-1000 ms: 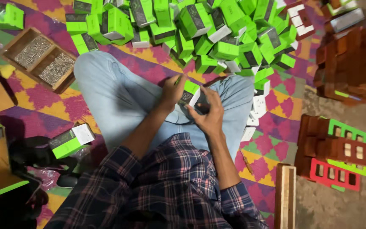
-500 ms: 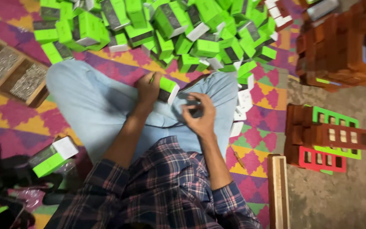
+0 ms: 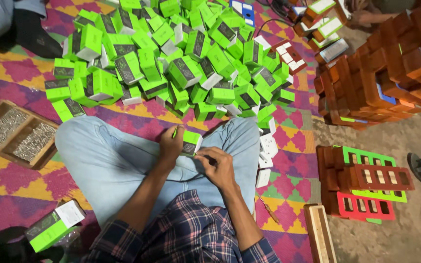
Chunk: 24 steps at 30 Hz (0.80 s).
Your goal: The person sits on the floor and repeatedly picks up small green boxes, inserts white items into them, and closes the flaps. The person handles the boxes one at a time and places the finished units into a growing pile on the floor.
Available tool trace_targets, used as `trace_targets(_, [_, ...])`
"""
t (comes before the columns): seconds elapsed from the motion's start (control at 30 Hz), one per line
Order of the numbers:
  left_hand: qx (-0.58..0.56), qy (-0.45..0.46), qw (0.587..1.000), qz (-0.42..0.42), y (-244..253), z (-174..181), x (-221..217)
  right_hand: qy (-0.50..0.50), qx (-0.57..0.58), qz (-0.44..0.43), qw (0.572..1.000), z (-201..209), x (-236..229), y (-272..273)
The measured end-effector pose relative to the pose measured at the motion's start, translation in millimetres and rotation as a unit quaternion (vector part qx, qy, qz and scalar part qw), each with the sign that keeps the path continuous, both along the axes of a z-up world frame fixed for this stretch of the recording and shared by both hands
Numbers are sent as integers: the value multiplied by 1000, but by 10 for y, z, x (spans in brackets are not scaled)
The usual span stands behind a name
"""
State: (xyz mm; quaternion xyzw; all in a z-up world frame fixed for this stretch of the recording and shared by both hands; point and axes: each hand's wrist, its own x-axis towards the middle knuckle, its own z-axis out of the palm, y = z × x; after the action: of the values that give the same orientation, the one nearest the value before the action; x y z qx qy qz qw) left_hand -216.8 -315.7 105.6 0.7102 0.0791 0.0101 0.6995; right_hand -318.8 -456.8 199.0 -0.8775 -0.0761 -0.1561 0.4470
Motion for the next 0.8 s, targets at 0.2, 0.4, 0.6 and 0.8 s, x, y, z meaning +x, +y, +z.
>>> trace_targets(0.2, [35,-40,999,11,-52,-51,3,-10,15,-51,999,-57,-16,41])
trace_targets(0.4, [78,-31,996,40,-73,-32,-41,-78,-22,-37,996,-100,-37,79])
trace_targets(0.6, [107,-83,988,68,-81,106,-111,-66,-25,-46,996,-81,-32,68])
trace_targets(0.8, [99,-145,981,87,-155,233,-113,0,32,-118,993,-232,14,66])
